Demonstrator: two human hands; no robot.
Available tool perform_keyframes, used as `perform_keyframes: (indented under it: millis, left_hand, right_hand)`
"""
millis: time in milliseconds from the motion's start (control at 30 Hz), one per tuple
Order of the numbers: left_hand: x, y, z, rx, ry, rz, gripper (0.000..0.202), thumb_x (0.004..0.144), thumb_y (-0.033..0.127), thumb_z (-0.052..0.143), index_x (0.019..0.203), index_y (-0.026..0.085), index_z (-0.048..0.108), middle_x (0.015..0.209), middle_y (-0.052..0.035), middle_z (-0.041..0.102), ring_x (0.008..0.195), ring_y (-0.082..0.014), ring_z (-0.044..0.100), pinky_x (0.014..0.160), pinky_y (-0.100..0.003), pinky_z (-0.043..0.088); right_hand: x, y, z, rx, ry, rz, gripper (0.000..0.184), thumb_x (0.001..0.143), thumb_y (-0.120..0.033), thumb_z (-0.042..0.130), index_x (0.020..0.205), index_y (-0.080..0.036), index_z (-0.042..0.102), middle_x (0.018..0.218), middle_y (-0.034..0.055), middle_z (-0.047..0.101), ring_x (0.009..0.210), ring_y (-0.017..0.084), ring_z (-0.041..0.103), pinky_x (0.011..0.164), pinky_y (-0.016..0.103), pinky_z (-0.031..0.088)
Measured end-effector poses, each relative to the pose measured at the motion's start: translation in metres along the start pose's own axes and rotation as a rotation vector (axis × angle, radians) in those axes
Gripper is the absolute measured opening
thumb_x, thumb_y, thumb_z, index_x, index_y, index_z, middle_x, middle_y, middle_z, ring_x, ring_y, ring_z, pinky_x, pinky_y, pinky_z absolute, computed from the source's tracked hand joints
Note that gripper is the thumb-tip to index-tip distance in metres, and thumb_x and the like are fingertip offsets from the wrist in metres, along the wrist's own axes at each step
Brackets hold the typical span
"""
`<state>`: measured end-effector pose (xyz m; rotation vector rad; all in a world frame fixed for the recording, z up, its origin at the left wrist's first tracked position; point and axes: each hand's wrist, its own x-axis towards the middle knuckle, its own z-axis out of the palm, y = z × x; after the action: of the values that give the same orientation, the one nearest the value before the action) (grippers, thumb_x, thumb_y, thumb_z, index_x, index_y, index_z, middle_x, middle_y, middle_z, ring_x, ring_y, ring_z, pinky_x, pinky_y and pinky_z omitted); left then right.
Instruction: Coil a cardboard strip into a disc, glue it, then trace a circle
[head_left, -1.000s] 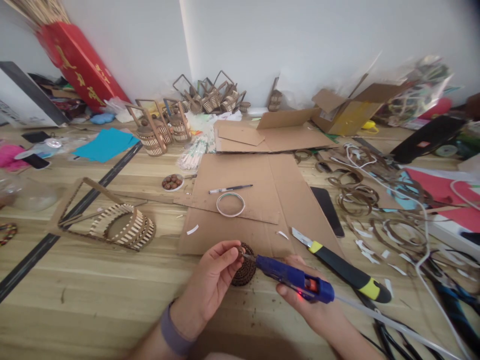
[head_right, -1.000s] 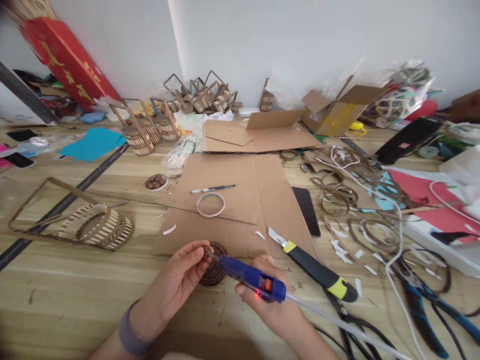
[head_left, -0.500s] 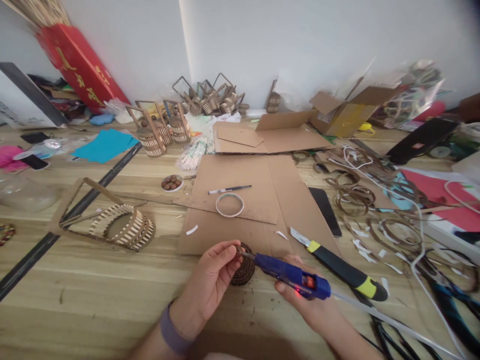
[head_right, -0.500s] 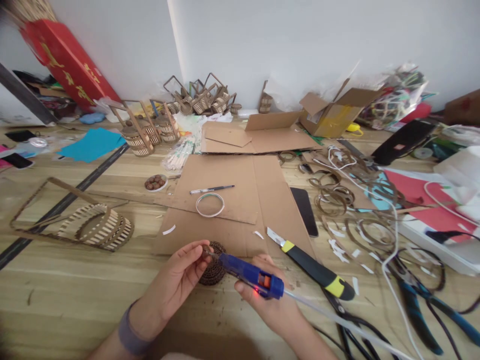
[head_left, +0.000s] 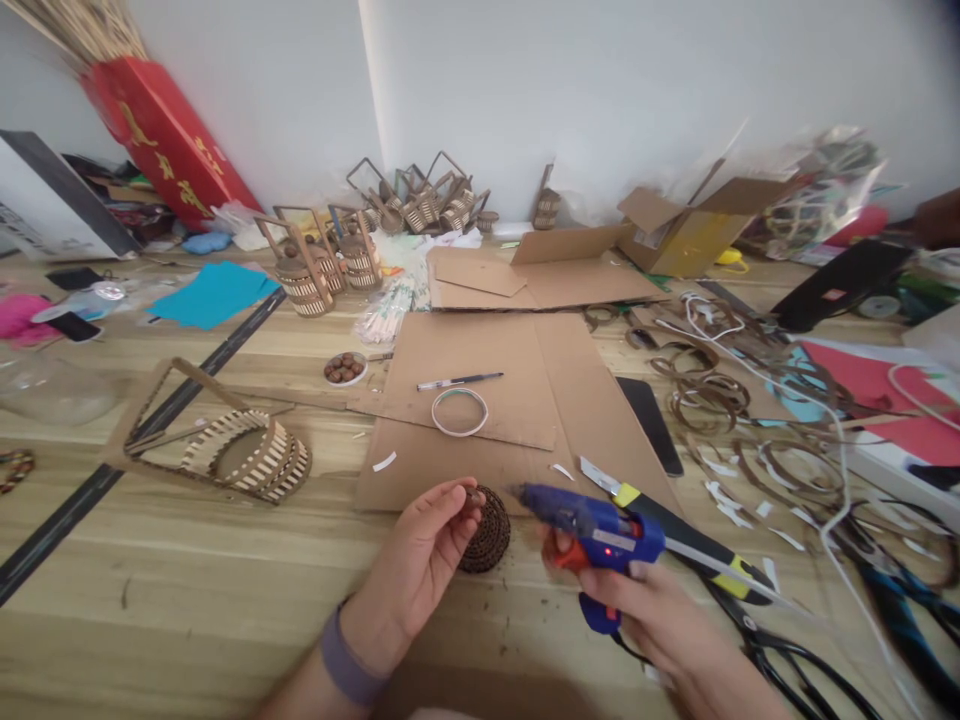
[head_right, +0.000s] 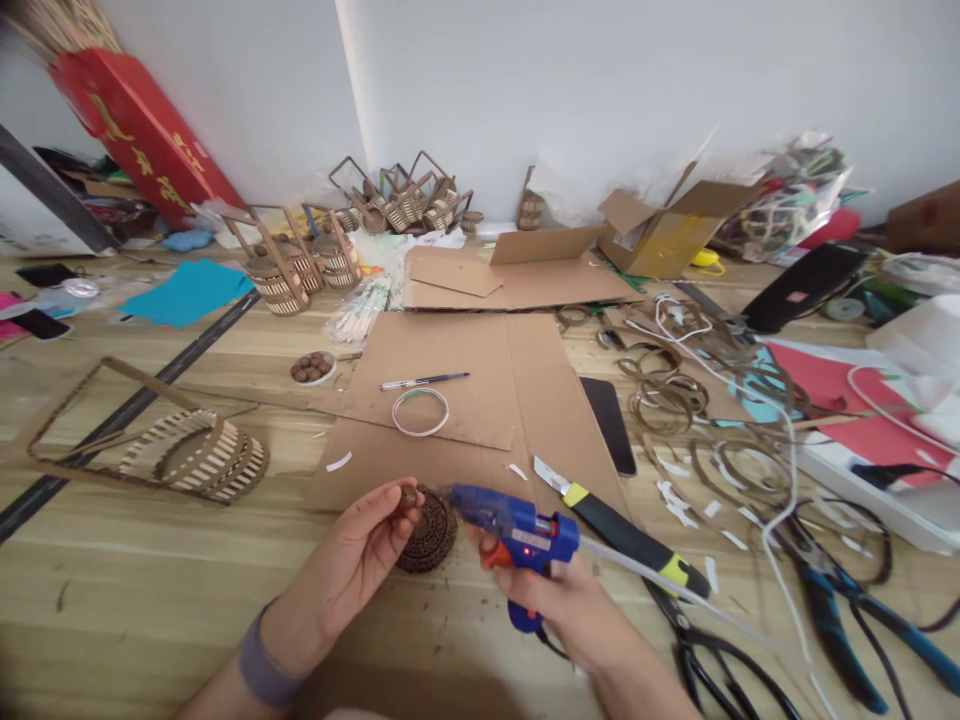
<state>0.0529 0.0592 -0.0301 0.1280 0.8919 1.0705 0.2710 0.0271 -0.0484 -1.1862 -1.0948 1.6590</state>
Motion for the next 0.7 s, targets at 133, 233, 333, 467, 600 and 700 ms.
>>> perform_keyframes:
  millis: [133,233,333,467,600,700]
  left_hand:
    - [0.003,0.005,0.001,-0.001,0.057,0.071,0.005,0.081,0.004,0.069,0.079,0.007,0.072,0.075,-0.0064,0.073,0.061,-0.0072,0.067,0.060,-0.013,0.058]
    - [0.004,0.011,0.000,0.023,0.063,0.133,0.004,0.079,0.005,0.071,0.080,0.009,0.072,0.076,-0.0047,0.073,0.063,-0.0067,0.067,0.061,-0.012,0.057]
    - [0.004,0.014,-0.003,0.084,0.056,0.183,0.012,0.072,0.010,0.079,0.082,0.011,0.073,0.078,-0.0034,0.073,0.066,-0.0073,0.067,0.064,-0.013,0.056]
    - [-0.001,0.014,-0.010,0.287,0.026,0.247,0.021,0.065,0.015,0.084,0.084,0.013,0.074,0.078,-0.0033,0.073,0.068,-0.0107,0.065,0.067,-0.018,0.054]
    - [-0.004,0.013,-0.020,0.980,-0.044,0.517,0.014,0.074,0.012,0.074,0.086,0.020,0.075,0.088,-0.0044,0.073,0.081,-0.0180,0.066,0.077,-0.027,0.051]
    - [-0.001,0.010,-0.026,1.304,-0.152,0.725,0.017,0.077,0.011,0.068,0.089,0.023,0.074,0.096,-0.0060,0.073,0.090,-0.0223,0.065,0.086,-0.034,0.049]
  right_hand:
    - [-0.003,-0.018,-0.002,0.266,-0.266,0.129,0.049,0.062,-0.030,0.081,0.109,-0.025,0.069,0.110,0.0120,0.069,0.098,0.026,0.061,0.072,0.039,0.051]
    - [-0.006,-0.028,-0.002,0.315,-0.243,0.139,0.055,0.061,-0.022,0.081,0.114,-0.027,0.068,0.123,0.0124,0.065,0.107,0.026,0.058,0.064,0.032,0.048]
    - [-0.006,-0.031,-0.001,0.338,-0.123,0.130,0.053,0.061,-0.018,0.081,0.112,-0.029,0.069,0.133,0.0109,0.060,0.113,0.026,0.056,0.064,0.029,0.046]
    - [-0.005,-0.028,-0.001,0.372,0.028,0.162,0.043,0.062,-0.020,0.083,0.104,-0.026,0.072,0.127,0.0084,0.064,0.101,0.020,0.062,0.069,0.026,0.048]
    - [-0.009,-0.025,-0.008,0.405,0.055,0.247,0.041,0.068,-0.028,0.080,0.108,-0.026,0.070,0.130,0.0076,0.061,0.111,0.025,0.061,0.083,0.037,0.054]
    - [-0.015,-0.025,-0.013,0.402,0.000,0.256,0.046,0.072,-0.025,0.074,0.117,-0.033,0.065,0.141,0.0049,0.054,0.119,0.029,0.058,0.072,0.036,0.057]
